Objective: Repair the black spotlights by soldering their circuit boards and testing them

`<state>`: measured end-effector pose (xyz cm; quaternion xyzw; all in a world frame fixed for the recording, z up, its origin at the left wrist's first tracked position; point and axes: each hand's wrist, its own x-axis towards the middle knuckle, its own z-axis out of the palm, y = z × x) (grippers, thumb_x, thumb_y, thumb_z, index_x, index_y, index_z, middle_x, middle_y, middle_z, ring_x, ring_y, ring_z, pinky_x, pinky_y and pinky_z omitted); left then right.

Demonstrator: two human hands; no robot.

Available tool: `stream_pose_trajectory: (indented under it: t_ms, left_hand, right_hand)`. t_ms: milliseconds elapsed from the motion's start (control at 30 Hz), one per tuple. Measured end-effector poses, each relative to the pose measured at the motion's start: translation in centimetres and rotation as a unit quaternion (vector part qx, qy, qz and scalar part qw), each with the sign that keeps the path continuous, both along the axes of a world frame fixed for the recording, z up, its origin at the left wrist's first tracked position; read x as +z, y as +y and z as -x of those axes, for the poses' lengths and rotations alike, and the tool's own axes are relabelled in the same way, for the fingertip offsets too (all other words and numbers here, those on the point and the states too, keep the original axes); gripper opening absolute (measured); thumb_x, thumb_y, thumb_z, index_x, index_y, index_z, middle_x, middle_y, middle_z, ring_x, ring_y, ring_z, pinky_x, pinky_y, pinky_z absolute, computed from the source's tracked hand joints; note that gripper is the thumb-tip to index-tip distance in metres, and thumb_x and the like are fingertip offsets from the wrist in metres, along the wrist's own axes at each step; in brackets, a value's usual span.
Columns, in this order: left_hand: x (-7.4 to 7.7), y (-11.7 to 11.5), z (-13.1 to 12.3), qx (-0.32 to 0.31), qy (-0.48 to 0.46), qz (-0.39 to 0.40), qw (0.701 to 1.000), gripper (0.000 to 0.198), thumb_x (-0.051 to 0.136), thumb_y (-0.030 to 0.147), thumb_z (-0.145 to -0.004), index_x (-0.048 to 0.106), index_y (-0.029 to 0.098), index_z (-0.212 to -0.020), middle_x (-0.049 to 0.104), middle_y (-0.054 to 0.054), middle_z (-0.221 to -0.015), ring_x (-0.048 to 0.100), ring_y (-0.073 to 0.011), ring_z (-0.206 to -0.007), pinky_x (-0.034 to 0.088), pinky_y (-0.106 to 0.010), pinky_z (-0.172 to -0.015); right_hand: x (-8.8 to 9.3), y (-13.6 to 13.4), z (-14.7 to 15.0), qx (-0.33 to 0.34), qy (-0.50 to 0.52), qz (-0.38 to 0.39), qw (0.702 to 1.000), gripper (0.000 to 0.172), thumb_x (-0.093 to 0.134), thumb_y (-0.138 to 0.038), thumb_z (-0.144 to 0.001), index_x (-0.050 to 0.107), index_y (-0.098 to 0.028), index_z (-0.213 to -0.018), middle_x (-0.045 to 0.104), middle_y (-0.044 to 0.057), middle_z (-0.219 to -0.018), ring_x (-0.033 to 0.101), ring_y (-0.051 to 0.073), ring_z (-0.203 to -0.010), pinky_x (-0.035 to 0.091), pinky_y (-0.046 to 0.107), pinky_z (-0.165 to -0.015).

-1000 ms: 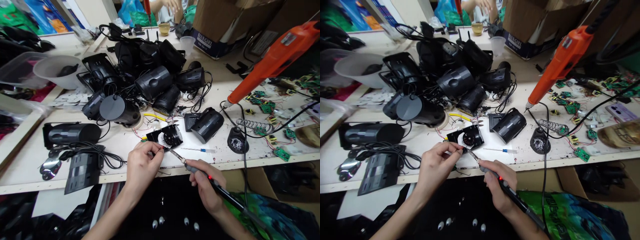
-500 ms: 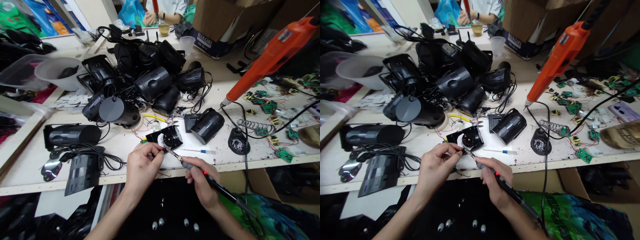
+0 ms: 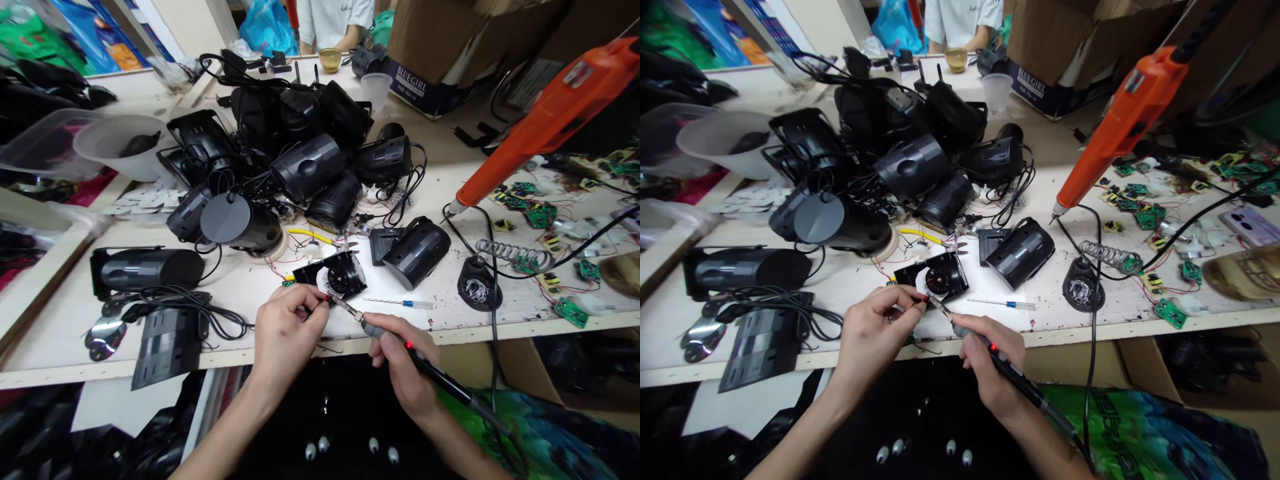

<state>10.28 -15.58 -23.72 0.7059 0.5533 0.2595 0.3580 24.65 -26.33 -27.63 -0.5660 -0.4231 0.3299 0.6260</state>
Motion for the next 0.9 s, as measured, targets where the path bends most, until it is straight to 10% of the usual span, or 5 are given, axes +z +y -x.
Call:
stream_pose_trajectory:
  t_ms: [900]
  left_hand:
    - [-0.06, -0.19, -0.07, 0.001, -0.005, -0.014, 1.000, 0.020, 0.058, 0.025, -0.074, 0.056, 0.021, -0.054, 0.072, -0.001, -0.081, 0.062, -0.0181, -0.073, 0.045, -0.031, -0.066]
  right_hand:
    - [0.10, -0.06, -0.21, 0.021, -0.097, -0.027, 0.995, 0.026, 0.053, -0.021, -0.093, 0.071, -0.028, -0.111, 0.066, -0.003, -0.068, 0.060, 0.010, -0.051, 0.051, 0.022, -0.052]
